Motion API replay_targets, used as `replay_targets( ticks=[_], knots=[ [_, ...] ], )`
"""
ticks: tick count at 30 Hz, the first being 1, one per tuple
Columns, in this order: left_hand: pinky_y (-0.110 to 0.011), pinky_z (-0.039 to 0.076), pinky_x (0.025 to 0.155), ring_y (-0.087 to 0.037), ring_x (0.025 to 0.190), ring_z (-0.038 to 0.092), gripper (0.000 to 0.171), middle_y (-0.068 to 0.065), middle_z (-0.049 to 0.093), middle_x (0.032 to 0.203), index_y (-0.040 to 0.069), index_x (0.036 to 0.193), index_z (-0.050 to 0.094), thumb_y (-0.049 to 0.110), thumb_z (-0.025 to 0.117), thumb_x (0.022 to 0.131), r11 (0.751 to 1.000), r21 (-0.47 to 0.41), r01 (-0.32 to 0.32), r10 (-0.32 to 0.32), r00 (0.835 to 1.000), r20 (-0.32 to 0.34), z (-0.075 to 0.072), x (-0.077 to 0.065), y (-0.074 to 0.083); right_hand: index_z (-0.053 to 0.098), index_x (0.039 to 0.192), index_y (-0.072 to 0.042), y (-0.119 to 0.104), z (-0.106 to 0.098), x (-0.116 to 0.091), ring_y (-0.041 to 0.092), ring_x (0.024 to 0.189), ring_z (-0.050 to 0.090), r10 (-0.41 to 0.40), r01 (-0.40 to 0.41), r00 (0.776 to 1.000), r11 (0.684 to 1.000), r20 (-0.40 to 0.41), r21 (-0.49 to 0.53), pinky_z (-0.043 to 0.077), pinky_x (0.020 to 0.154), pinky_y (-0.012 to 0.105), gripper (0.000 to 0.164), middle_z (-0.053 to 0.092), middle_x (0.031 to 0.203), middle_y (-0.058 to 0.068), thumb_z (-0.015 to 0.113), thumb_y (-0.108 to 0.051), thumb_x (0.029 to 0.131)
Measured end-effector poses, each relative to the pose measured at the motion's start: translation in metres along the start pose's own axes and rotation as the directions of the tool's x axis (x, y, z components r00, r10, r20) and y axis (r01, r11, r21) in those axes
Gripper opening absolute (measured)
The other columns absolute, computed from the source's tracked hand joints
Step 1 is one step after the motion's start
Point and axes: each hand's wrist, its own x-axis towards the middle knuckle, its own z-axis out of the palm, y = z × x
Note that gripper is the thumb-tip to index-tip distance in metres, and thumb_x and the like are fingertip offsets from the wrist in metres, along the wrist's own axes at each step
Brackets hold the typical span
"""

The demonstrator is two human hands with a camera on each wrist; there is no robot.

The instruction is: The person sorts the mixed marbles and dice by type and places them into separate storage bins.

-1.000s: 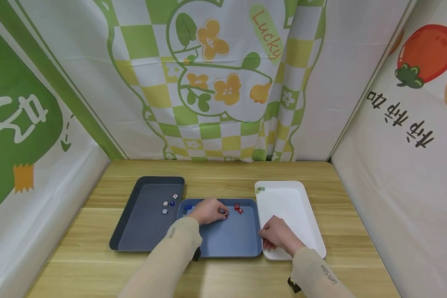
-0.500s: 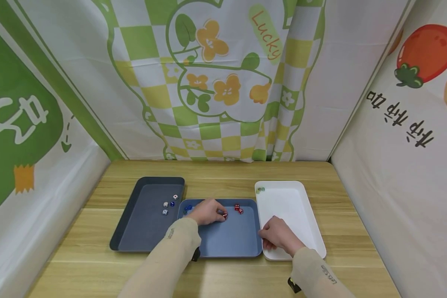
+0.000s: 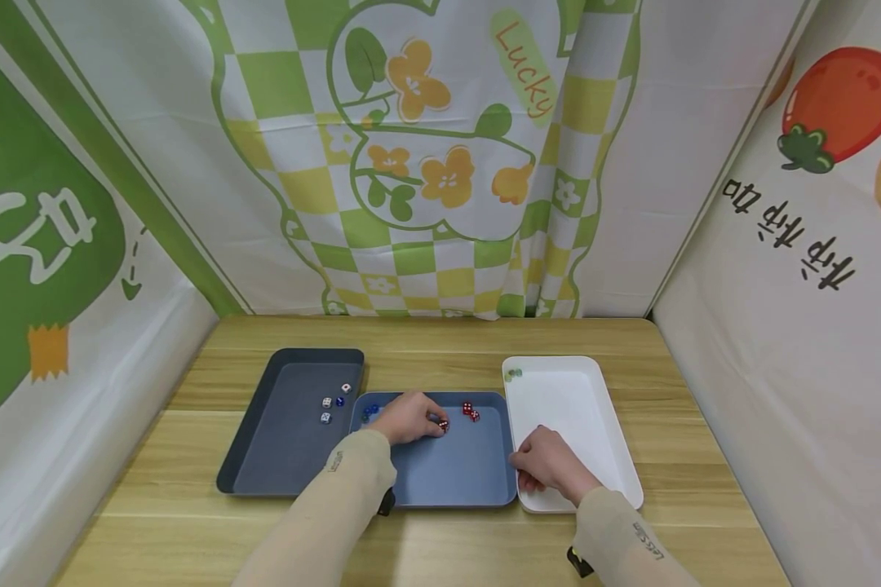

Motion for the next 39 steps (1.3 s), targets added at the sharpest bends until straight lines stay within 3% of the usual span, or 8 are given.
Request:
replay_targets(
  ticks=[8,25,35,39],
  knots=[
    [-0.038,0.055,0.09,-0.013,0.103,0.067,0.012,0.007,0.076,0.11,0.026,0.1,0.083,0.025,0.082,0.088,1.0,-0.004,0.021,-0.021,1.0,-0.001,0.001,-0.002,0.002,0.07,0.065,-0.002,0.001,0.0,0.001,0.014,0.049,0.058,-0.03,0.03,1.0,0.999,-0.003,0.014,0.049,0.049,0.025,0.033,0.065,0.056,0.006,0.066,-0.011,0.096],
    [-0.039,0.056,0.092,-0.017,0.107,0.068,0.017,0.003,0.077,0.11,0.022,0.105,0.083,0.024,0.082,0.088,1.0,-0.024,0.0,0.0,1.0,-0.026,0.001,-0.004,-0.001,0.069,0.064,-0.003,0.002,0.0,0.001,0.014,0.049,0.058,-0.039,0.039,0.999,0.999,0.0,0.011,0.05,0.05,0.026,0.033,0.065,0.056,0.006,0.066,-0.011,0.096],
    [-0.035,0.055,0.083,-0.01,0.093,0.064,0.018,0.005,0.076,0.112,0.022,0.106,0.083,0.024,0.082,0.088,1.0,-0.025,0.007,-0.007,1.0,-0.013,-0.008,-0.002,0.004,0.07,0.064,-0.003,0.002,0.0,0.001,0.014,0.049,0.057,-0.041,0.041,0.999,0.999,0.003,0.008,0.049,0.049,0.025,0.033,0.065,0.056,0.005,0.065,-0.011,0.096],
    [-0.035,0.055,0.085,-0.011,0.095,0.064,0.019,0.004,0.075,0.115,0.023,0.108,0.082,0.025,0.08,0.09,1.0,-0.003,0.011,-0.011,1.0,-0.005,-0.013,-0.001,0.007,0.07,0.065,-0.003,0.001,0.0,0.001,0.014,0.049,0.058,-0.03,0.03,1.0,1.0,0.001,0.006,0.049,0.049,0.025,0.033,0.065,0.056,0.005,0.065,-0.011,0.096]
  ],
)
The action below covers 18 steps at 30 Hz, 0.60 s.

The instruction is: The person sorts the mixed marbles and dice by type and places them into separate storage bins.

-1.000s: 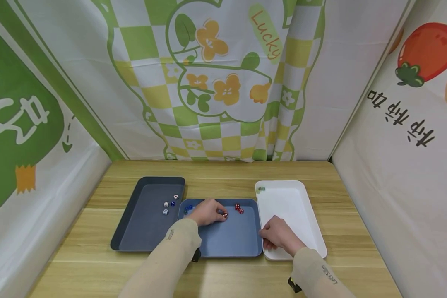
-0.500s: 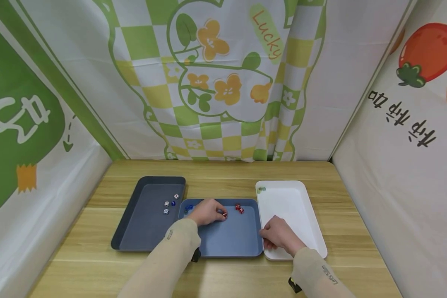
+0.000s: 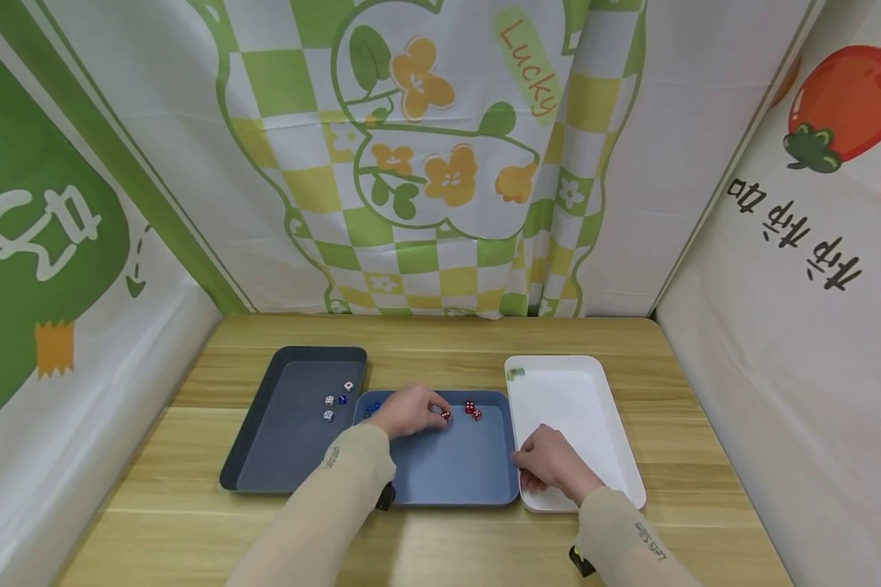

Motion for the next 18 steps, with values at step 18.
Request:
replay_targets(
  ticks=[18],
  knots=[
    [-0.027,0.05,0.068,-0.008,0.077,0.059,0.023,0.004,0.076,0.114,0.021,0.114,0.08,0.027,0.079,0.092,1.0,-0.006,-0.03,0.03,1.0,-0.008,-0.019,0.002,0.002,0.07,0.064,-0.004,0.0,-0.001,-0.001,0.014,0.05,0.058,-0.01,0.01,1.0,1.0,0.007,0.005,0.05,0.049,0.026,0.033,0.065,0.056,0.005,0.065,-0.011,0.096]
  ],
)
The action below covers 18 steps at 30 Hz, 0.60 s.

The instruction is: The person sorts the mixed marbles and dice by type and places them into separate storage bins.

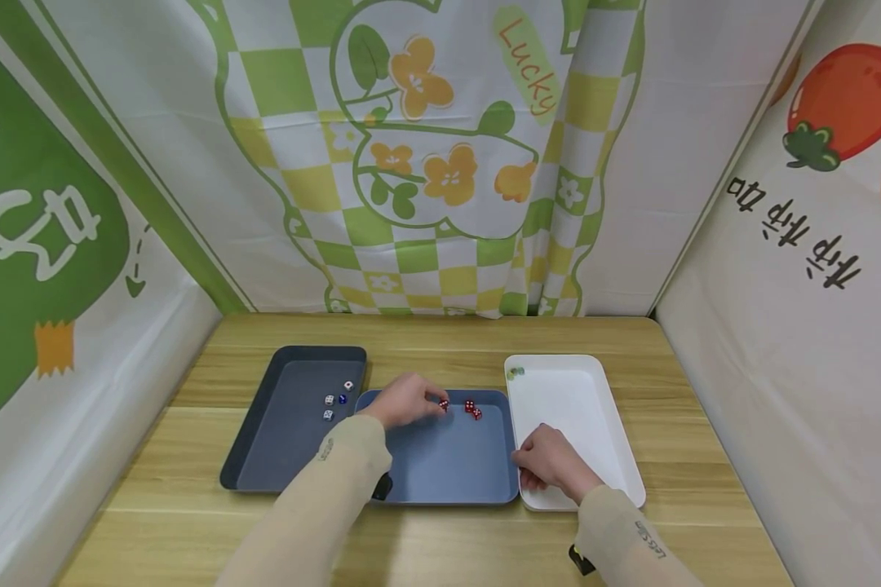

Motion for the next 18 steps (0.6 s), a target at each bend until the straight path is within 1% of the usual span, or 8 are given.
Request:
replay_targets(
  ticks=[6,13,18],
  knots=[
    [-0.028,0.052,0.071,-0.008,0.08,0.06,0.022,0.003,0.076,0.113,0.021,0.112,0.081,0.027,0.079,0.092,1.0,0.012,0.01,-0.01,1.0,-0.003,-0.005,0.0,0.002,0.07,0.064,-0.003,-0.001,0.0,0.0,0.014,0.05,0.058,0.004,-0.004,1.0,1.0,-0.001,0.002,0.05,0.05,0.026,0.033,0.065,0.057,0.006,0.065,-0.011,0.096],
    [-0.028,0.05,0.067,-0.009,0.076,0.059,0.022,0.004,0.076,0.109,0.021,0.112,0.081,0.026,0.079,0.091,1.0,0.008,0.03,-0.03,0.999,-0.012,-0.012,-0.002,0.003,0.071,0.066,-0.003,-0.002,0.0,-0.001,0.014,0.05,0.058,0.022,-0.022,1.0,1.0,-0.002,-0.005,0.05,0.05,0.025,0.032,0.065,0.058,0.006,0.065,-0.011,0.097],
    [-0.028,0.05,0.07,-0.008,0.078,0.059,0.021,0.005,0.077,0.108,0.021,0.112,0.081,0.026,0.08,0.091,1.0,0.011,0.017,-0.017,1.0,-0.024,-0.016,-0.003,0.002,0.071,0.067,-0.003,-0.002,0.0,-0.001,0.014,0.051,0.058,0.029,-0.029,1.0,1.0,-0.001,-0.007,0.05,0.051,0.025,0.032,0.065,0.058,0.006,0.065,-0.011,0.097]
  ],
)
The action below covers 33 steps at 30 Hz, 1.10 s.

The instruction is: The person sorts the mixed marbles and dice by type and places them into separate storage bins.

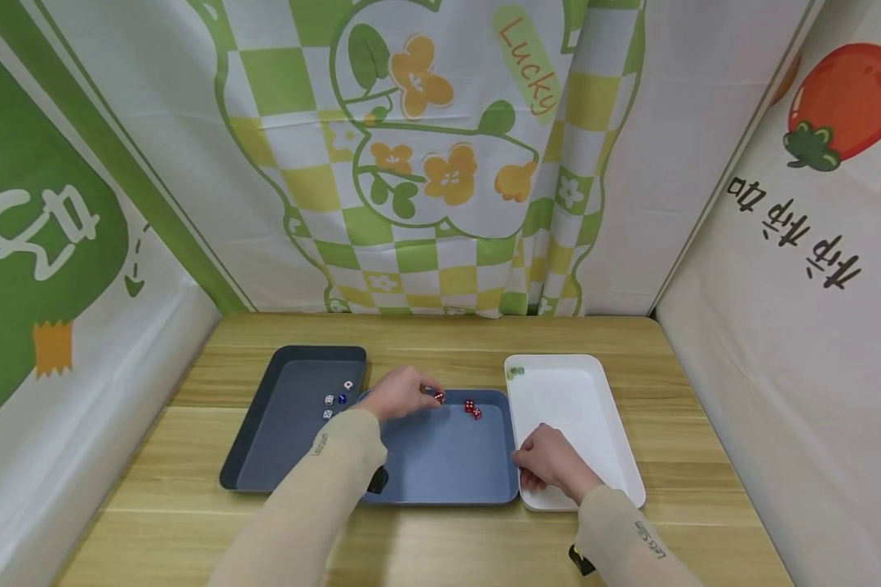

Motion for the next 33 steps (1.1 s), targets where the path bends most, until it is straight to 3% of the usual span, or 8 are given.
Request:
replay_targets(
  ticks=[8,16,28,33],
  knots=[
    [-0.031,0.051,0.071,-0.011,0.079,0.06,0.022,0.003,0.077,0.107,0.018,0.112,0.081,0.024,0.08,0.091,1.0,-0.01,-0.024,0.024,0.999,-0.027,-0.004,0.001,-0.009,0.071,0.067,-0.003,0.0,0.0,0.0,0.014,0.051,0.058,0.004,-0.004,1.0,1.0,-0.002,-0.002,0.05,0.05,0.026,0.032,0.065,0.058,0.006,0.065,-0.011,0.097],
    [-0.029,0.048,0.057,-0.011,0.066,0.058,0.016,0.006,0.068,0.08,0.018,0.107,0.081,0.023,0.079,0.092,0.999,-0.035,-0.028,0.027,0.998,-0.051,-0.01,-0.001,-0.022,0.072,0.068,-0.002,0.0,0.0,0.0,0.015,0.052,0.058,0.008,-0.008,1.0,1.0,0.0,-0.003,0.05,0.051,0.026,0.031,0.066,0.059,0.006,0.065,-0.011,0.097],
    [-0.029,0.044,0.055,-0.014,0.062,0.053,0.009,0.006,0.066,0.075,0.02,0.101,0.081,0.022,0.078,0.092,0.996,-0.087,0.017,-0.025,0.995,-0.091,-0.021,-0.011,-0.037,0.071,0.066,-0.003,0.001,0.0,0.001,0.014,0.05,0.058,-0.009,0.009,1.0,1.0,-0.002,0.008,0.05,0.05,0.025,0.033,0.065,0.057,0.006,0.065,-0.011,0.097],
    [-0.03,0.044,0.054,-0.014,0.059,0.052,0.009,-0.004,0.072,0.079,0.018,0.1,0.081,0.021,0.077,0.093,0.995,-0.098,0.018,-0.029,0.994,-0.106,-0.027,-0.016,-0.045,0.071,0.066,-0.002,0.001,0.001,0.001,0.014,0.05,0.058,-0.008,0.008,1.0,1.0,-0.007,0.012,0.05,0.05,0.025,0.032,0.065,0.056,0.005,0.066,-0.011,0.096]
  ],
)
